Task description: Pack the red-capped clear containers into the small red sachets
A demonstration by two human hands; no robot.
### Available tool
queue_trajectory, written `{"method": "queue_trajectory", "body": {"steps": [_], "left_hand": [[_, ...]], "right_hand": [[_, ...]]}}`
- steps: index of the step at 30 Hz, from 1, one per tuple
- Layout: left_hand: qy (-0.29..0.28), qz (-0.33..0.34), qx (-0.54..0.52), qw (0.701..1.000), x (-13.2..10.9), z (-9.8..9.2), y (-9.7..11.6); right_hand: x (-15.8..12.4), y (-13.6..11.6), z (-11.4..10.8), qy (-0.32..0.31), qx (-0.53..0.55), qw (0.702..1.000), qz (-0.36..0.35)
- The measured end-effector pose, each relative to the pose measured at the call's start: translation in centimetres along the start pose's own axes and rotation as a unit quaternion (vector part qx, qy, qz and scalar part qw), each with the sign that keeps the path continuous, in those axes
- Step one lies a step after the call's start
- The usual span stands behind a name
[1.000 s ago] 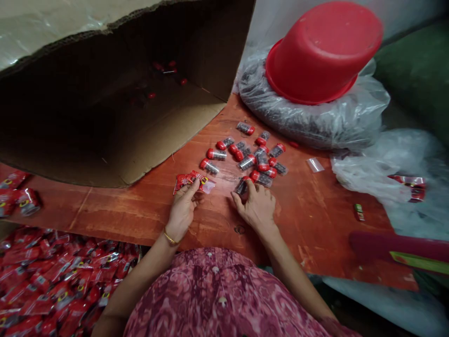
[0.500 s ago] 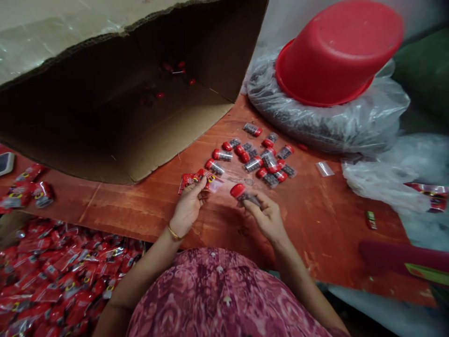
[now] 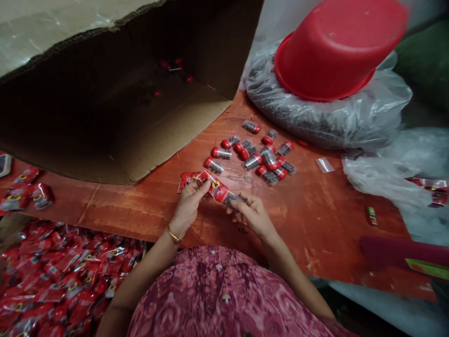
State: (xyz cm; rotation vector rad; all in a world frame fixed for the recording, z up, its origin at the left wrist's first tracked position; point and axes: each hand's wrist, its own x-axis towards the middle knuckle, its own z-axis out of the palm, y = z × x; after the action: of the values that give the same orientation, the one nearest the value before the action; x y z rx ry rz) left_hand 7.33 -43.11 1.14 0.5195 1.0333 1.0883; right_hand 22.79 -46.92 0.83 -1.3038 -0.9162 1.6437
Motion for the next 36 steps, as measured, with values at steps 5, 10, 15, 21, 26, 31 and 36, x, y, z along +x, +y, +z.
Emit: {"method": "queue_trajectory", "body": {"steps": [5, 10, 15, 21, 26, 31, 36], "left_hand": [[0.007, 0.026, 0.002, 1.0, -0.2, 0.7, -0.5], [0.014, 0.028, -0.011, 0.999, -0.2, 1.1, -1.3], [-0.021, 0.012, 0.004, 1.0, -0.4, 0.9, -1.9], [0.01, 0.029, -0.012, 0.999, -0.3, 1.0, -2.4], [-0.025, 0.039, 0.02, 0.999, -0.6, 0.4, -2.4], [-0.062, 0.055, 0.067, 0.994, -1.3, 0.1, -2.3], [-0.013, 0.078, 0.015, 0.997, -0.8, 0.3, -2.2]], "right_hand": [[0.1, 0.3, 0.7, -0.008, -0.019, 0.999, -0.032], [1.0, 1.6, 2.0, 0.021, 0.021, 0.995, -0.094], [1.7, 2.3, 3.2, -0.02, 0.091, 0.992, -0.087], [1.5, 2.6, 4.3, 0.056, 0.069, 0.987, -0.134], [1.8, 2.3, 3.7, 0.024, 0.107, 0.987, -0.115], [1.8, 2.0, 3.4, -0.006, 0.144, 0.985, -0.095], [1.4, 2.7, 3.8, 0.048, 0.0, 0.982, -0.181]]}}
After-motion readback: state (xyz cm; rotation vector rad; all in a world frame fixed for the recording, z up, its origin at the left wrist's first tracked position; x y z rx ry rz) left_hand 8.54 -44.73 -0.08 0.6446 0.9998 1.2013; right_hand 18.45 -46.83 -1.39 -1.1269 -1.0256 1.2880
